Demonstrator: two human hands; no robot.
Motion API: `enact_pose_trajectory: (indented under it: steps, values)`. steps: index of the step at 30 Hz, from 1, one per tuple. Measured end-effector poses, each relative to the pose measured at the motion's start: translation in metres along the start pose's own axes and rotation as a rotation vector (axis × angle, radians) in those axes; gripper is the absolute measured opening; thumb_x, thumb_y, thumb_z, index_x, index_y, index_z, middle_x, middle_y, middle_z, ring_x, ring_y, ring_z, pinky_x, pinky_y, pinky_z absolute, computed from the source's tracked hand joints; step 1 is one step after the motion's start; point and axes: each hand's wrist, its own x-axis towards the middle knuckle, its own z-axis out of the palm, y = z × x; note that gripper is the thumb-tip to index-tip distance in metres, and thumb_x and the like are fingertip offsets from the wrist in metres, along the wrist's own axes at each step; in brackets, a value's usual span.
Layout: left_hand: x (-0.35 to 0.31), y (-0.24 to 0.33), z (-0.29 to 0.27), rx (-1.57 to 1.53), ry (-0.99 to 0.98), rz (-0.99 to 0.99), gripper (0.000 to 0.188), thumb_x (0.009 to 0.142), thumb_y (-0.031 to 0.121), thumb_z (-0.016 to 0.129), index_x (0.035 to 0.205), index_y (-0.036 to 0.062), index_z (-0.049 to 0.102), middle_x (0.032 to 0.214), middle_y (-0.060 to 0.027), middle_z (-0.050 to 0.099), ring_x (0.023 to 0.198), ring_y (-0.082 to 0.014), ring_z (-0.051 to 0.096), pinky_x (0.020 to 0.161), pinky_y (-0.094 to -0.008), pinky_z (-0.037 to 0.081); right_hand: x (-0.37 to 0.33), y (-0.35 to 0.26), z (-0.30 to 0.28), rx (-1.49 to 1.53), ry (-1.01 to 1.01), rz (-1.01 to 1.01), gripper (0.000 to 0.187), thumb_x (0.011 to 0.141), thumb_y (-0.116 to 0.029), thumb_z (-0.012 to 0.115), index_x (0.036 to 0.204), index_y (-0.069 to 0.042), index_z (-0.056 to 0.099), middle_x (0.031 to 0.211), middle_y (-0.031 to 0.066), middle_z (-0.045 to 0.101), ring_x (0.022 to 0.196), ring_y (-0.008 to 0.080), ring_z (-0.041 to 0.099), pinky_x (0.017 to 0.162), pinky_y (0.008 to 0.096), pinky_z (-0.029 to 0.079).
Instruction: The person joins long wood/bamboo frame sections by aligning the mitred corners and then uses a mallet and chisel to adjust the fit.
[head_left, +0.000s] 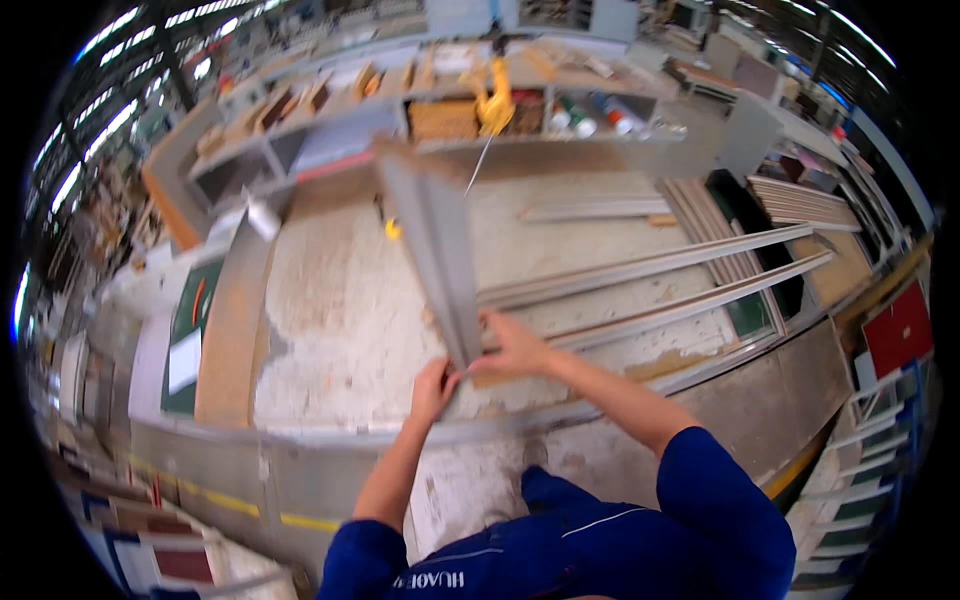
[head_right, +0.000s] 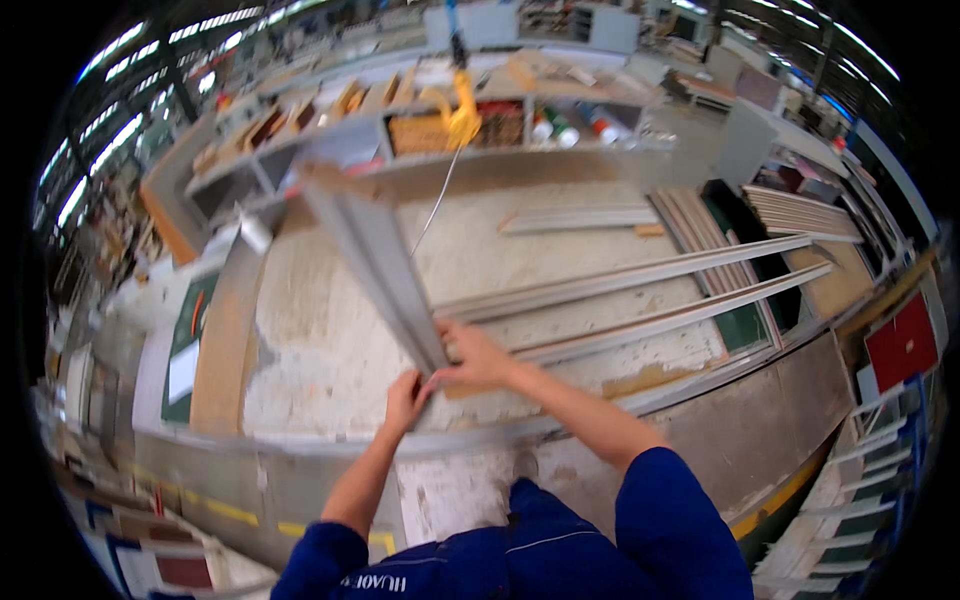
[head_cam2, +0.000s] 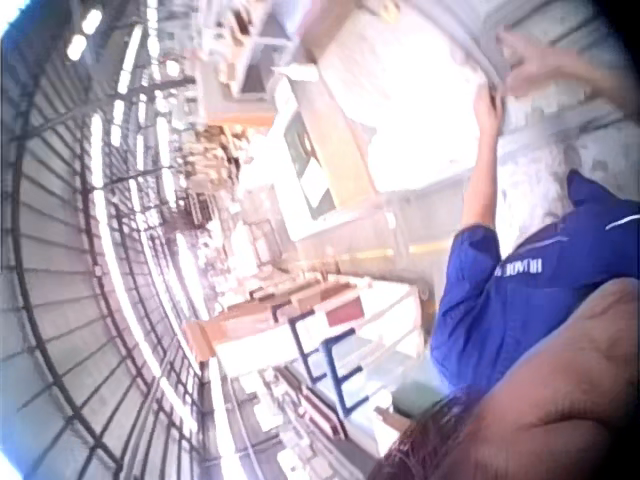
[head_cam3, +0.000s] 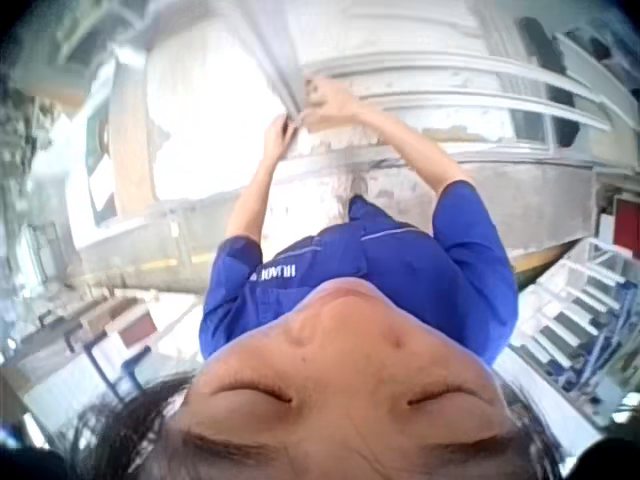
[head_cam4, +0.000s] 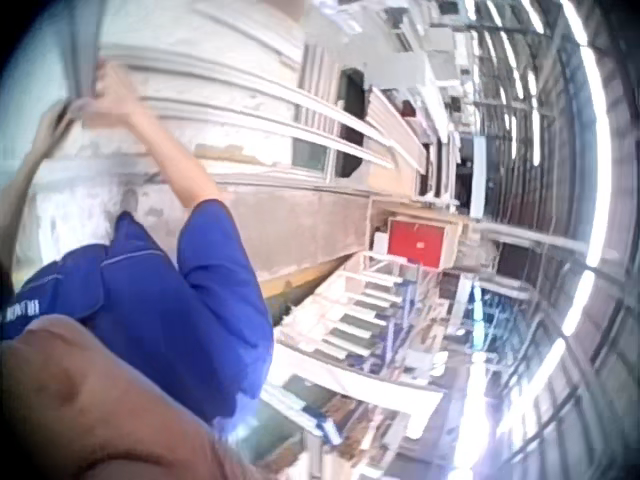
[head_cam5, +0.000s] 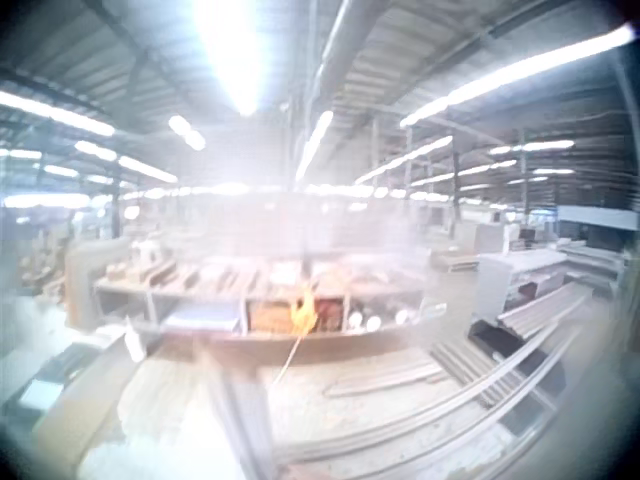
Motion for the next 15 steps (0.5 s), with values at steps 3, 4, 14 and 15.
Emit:
enact_pose_trajectory:
  steps: [3, 4, 14, 15]
  values:
    - [-0.005, 0.004, -0.015, -0.012, 0.093, 0.016, 0.019, 0.078, 0.010, 0.069, 0.089, 0.0015, 0.056, 0.073, -0.0163, 0.053, 0.064, -0.0333, 0.054, 0.058, -0.0403, 0.044, 0.037, -0.038, 0.020, 0.169, 0.097, 0.072, 0.084, 0.071, -0.035, 0.081, 0.133, 0.003, 0.040, 0.118, 0.0240, 0.056, 0.107, 0.0281, 0.057, 0.093, 0.0365, 0.044]
    - [-0.005, -0.002, -0.011, 0.010, 0.066, 0.022, 0.019, 0.078, 0.010, 0.070, 0.089, 0.0015, 0.056, 0.074, -0.0163, 0.054, 0.064, -0.0332, 0.054, 0.059, -0.0401, 0.044, 0.045, -0.039, 0.023, 0.352, 0.216, -0.038, 0.081, 0.071, -0.032, 0.081, 0.132, 0.003, 0.041, 0.114, 0.0236, 0.058, 0.103, 0.0251, 0.058, 0.091, 0.0359, 0.045]
    - [-0.004, -0.014, -0.126, -0.667, 0.262, -0.431, 0.044, 0.096, 0.026, 0.053, 0.128, -0.0031, 0.047, 0.125, -0.0187, 0.054, 0.112, -0.0300, 0.057, 0.094, -0.0400, 0.049, 0.155, -0.101, 0.016, 0.406, -0.272, -0.149, 0.054, 0.067, -0.018, 0.078, 0.115, -0.006, 0.056, 0.102, 0.0143, 0.064, 0.098, 0.0305, 0.061, 0.088, 0.0377, 0.046]
    - [0.012, 0.008, -0.165, -0.913, 0.178, -0.390, 0.064, 0.099, 0.049, 0.037, 0.133, -0.0045, 0.042, 0.130, -0.0199, 0.051, 0.113, -0.0329, 0.057, 0.096, -0.0409, 0.048, 0.176, -0.093, 0.011, 0.152, -0.141, -0.433, 0.051, 0.065, -0.015, 0.077, 0.111, -0.009, 0.058, 0.101, 0.0104, 0.064, 0.100, 0.0265, 0.060, 0.092, 0.0413, 0.042]
